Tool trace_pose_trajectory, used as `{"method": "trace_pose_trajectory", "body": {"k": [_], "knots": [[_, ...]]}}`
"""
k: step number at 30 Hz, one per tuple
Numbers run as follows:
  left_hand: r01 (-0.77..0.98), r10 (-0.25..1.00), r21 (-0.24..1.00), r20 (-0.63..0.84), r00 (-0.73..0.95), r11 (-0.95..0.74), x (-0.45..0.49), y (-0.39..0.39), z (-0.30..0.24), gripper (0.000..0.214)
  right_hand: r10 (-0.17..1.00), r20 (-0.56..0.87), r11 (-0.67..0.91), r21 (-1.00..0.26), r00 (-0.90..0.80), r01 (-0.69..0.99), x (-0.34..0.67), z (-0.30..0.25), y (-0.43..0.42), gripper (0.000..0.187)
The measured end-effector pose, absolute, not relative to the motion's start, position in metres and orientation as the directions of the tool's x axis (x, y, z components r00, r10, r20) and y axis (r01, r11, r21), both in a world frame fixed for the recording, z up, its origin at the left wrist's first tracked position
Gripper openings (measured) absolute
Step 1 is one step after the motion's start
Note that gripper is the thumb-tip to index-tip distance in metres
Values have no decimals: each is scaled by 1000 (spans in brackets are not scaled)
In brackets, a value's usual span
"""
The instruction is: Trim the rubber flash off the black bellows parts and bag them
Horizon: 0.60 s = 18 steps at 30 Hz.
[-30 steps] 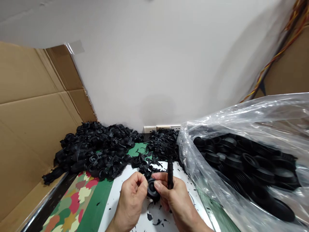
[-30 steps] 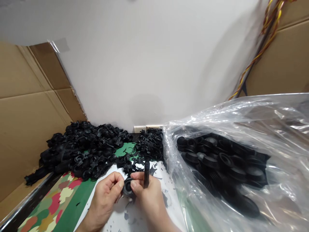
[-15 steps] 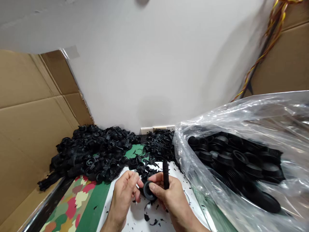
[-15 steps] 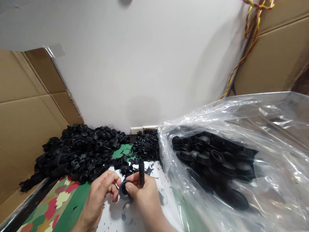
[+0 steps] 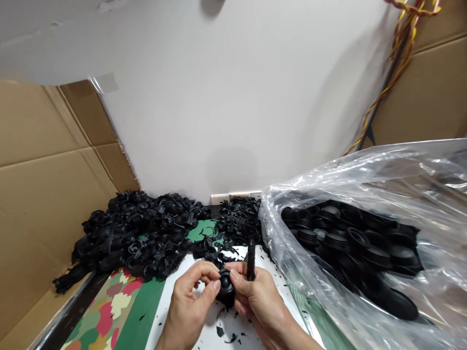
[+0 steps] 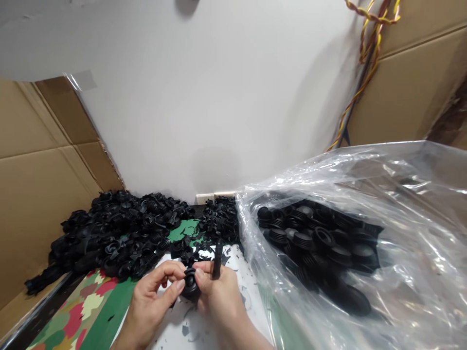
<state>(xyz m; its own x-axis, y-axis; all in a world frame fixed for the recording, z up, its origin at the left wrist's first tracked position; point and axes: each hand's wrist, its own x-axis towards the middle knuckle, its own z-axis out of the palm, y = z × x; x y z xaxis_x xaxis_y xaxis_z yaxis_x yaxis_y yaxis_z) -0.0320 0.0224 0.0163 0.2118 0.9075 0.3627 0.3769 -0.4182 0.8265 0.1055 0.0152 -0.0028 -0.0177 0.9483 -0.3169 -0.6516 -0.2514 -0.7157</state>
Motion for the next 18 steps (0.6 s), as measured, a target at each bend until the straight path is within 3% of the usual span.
{"method": "trace_pose_trajectory", "body": {"k": [4, 8, 18], "knots": [[604, 720, 441, 593, 360, -664, -33, 19, 21, 10, 950, -311, -224, -722, 18, -655, 107, -3, 17, 46], [688, 549, 92, 682, 483, -720, -28, 15, 18, 18, 949, -312, -221, -741, 34, -634, 108, -4, 17, 46], [706, 497, -213, 576, 649, -675, -15, 17, 19, 29, 936, -326, -222, -836, 129, -503, 106, -16, 24, 38]]}}
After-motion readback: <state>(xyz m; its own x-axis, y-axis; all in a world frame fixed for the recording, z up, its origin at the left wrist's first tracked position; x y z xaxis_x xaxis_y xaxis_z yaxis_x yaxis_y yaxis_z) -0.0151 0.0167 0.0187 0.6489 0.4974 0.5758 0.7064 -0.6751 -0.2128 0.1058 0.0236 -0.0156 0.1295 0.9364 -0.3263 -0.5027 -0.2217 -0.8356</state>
